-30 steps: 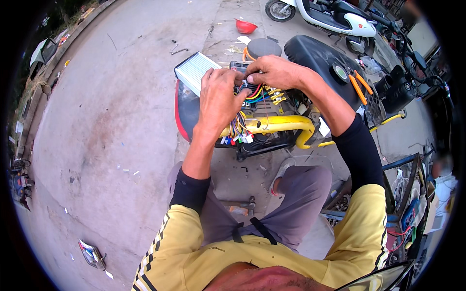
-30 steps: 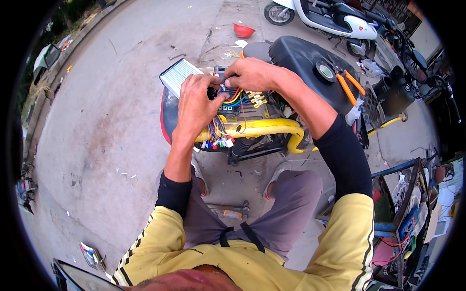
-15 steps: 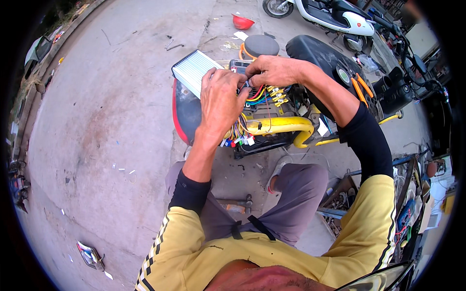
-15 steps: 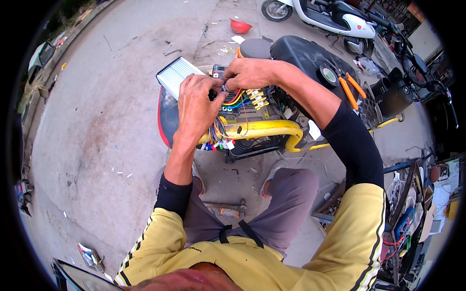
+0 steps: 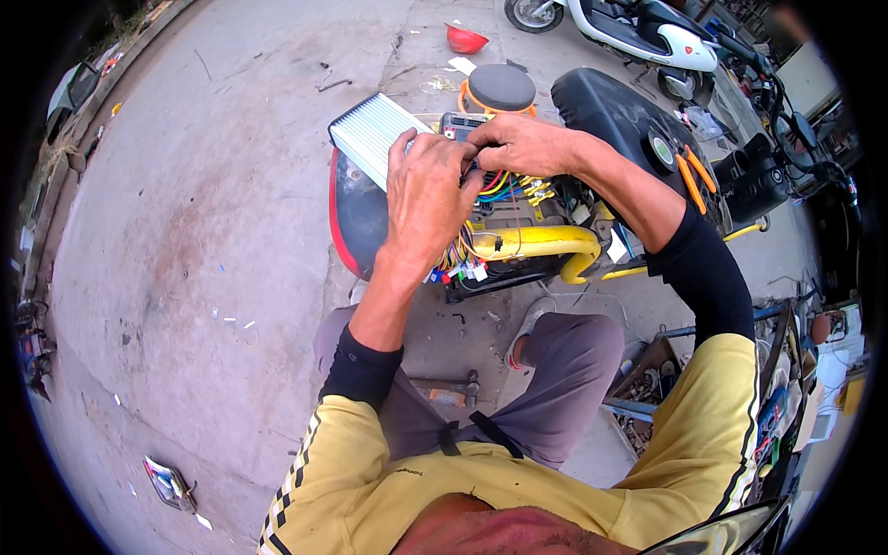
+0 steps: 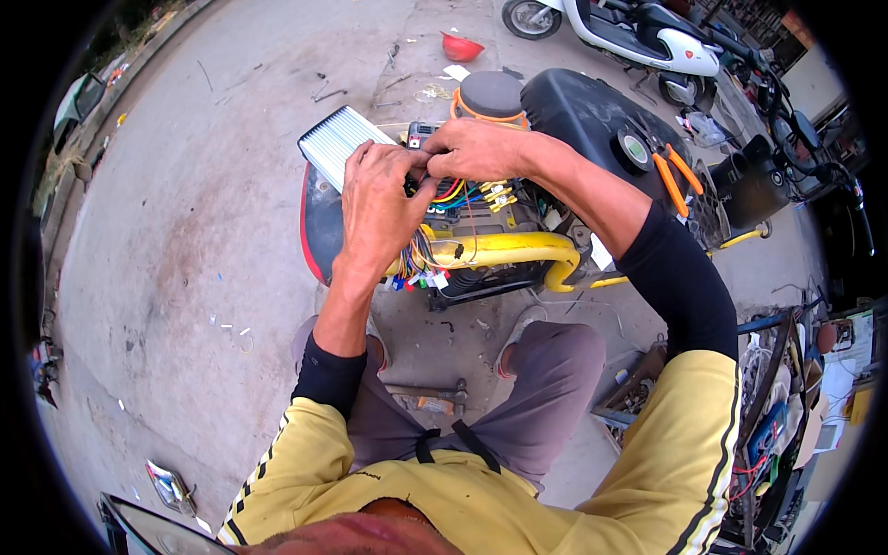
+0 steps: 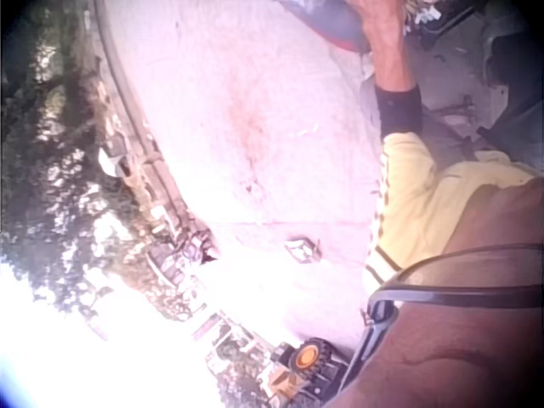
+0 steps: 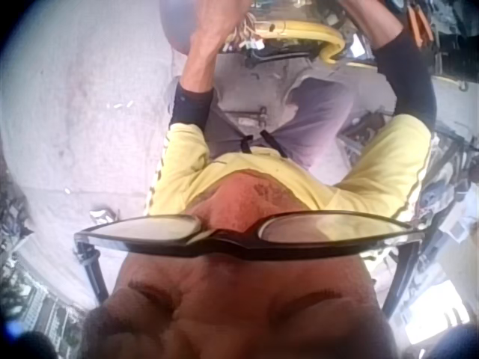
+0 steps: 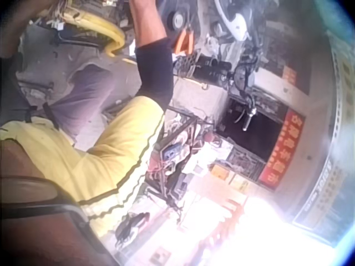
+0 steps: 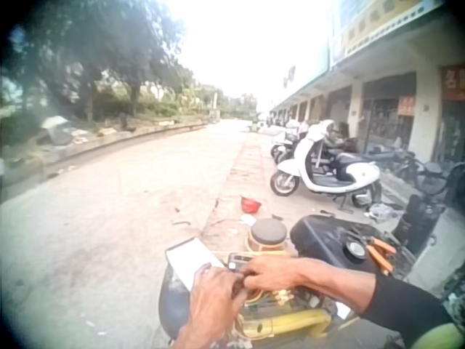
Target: The person works on the exposed wiring of a yellow electric scooter, stripping wire ends and connecting them to a control module. They handle multiple colored wires and connectors, securing connections by hand.
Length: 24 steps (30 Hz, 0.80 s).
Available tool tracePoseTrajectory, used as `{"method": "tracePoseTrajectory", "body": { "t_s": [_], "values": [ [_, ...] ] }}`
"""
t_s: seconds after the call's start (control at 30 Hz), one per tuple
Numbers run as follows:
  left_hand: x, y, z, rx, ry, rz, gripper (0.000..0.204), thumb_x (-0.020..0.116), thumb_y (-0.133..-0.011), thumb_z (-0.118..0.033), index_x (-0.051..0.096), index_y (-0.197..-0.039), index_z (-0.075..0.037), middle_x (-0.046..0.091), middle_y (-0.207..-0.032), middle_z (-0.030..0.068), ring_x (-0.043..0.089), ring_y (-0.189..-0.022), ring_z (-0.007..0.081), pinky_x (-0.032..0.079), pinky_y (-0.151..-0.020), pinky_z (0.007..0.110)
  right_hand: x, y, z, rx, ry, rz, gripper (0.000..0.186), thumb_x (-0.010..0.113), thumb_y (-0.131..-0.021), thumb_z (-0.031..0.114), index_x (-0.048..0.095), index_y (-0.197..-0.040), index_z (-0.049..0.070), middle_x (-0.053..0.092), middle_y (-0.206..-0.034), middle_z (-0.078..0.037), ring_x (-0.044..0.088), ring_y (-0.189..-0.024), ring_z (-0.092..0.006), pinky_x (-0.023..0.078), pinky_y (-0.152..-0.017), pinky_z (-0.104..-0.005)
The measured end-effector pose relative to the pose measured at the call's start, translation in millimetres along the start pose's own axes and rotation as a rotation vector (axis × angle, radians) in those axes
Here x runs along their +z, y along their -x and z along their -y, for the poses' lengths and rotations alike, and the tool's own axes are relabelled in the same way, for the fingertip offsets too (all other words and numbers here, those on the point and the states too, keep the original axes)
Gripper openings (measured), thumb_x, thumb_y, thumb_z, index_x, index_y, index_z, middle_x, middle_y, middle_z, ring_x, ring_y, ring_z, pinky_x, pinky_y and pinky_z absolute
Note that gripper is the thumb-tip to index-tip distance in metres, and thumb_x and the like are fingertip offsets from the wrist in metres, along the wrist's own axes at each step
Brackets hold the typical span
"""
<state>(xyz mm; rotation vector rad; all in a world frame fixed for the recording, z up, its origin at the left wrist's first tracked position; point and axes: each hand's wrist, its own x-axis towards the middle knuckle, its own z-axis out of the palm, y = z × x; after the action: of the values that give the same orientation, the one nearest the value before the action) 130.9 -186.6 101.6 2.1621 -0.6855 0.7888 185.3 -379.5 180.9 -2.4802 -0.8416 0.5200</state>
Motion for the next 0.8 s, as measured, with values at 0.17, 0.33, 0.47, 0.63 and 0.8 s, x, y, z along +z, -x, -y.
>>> {"method": "tracePoseTrajectory", "body": {
  "t_s": [0.17, 0.33, 0.47, 0.63, 0.8],
  "values": [
    [2, 0, -3, -0.031, 0.027, -0.015, 0.022, 0.082, -0.082, -0.010, 0.079, -0.104, -0.005, 0.074, -0.088, 0.0072, 0.070, -0.103, 0.0295, 0.044, -0.117, 0.054, 3, -1, -11, -0.012, -0.055, -0.012, 0.041, 0.061, -0.093, 0.026, 0.080, -0.119, 0.000, 0.076, -0.092, -0.021, 0.071, -0.085, -0.0263, 0.056, -0.084, -0.0418],
    [2, -1, -1, -0.012, 0.011, -0.018, 0.022, 0.082, -0.080, -0.013, 0.077, -0.100, -0.004, 0.073, -0.085, 0.0068, 0.070, -0.099, 0.0283, 0.044, -0.116, 0.053, 4, -2, -11, -0.008, -0.056, -0.013, 0.040, 0.061, -0.093, 0.025, 0.078, -0.116, -0.002, 0.074, -0.088, -0.021, 0.070, -0.083, -0.0274, 0.055, -0.082, -0.0424],
    [5, -1, 1, -0.018, -0.017, -0.001, 0.023, 0.083, -0.079, -0.016, 0.075, -0.097, -0.003, 0.070, -0.081, 0.0053, 0.070, -0.096, 0.0275, 0.044, -0.117, 0.053, 0, -1, -6, 0.033, 0.009, 0.022, 0.040, 0.061, -0.093, 0.025, 0.076, -0.114, -0.005, 0.073, -0.088, -0.023, 0.069, -0.083, -0.0281, 0.055, -0.081, -0.0425],
    [1, -1, 3, -0.012, 0.003, 0.039, 0.024, 0.084, -0.079, -0.016, 0.074, -0.098, -0.004, 0.069, -0.080, 0.0043, 0.070, -0.096, 0.0273, 0.043, -0.117, 0.052, 1, -1, -10, -0.002, -0.119, 0.035, 0.041, 0.062, -0.092, 0.025, 0.076, -0.116, -0.005, 0.075, -0.094, -0.020, 0.069, -0.088, -0.0246, 0.055, -0.083, -0.0404],
    [1, -1, 7, -0.006, 0.059, 0.042, 0.027, 0.085, -0.078, -0.012, 0.074, -0.100, -0.003, 0.069, -0.080, 0.0042, 0.070, -0.097, 0.0276, 0.044, -0.118, 0.053, 2, -1, -16, -0.037, -0.151, 0.022, 0.041, 0.063, -0.092, 0.025, 0.077, -0.117, -0.004, 0.075, -0.095, -0.017, 0.068, -0.089, -0.0223, 0.055, -0.084, -0.0383]
  ]
}}
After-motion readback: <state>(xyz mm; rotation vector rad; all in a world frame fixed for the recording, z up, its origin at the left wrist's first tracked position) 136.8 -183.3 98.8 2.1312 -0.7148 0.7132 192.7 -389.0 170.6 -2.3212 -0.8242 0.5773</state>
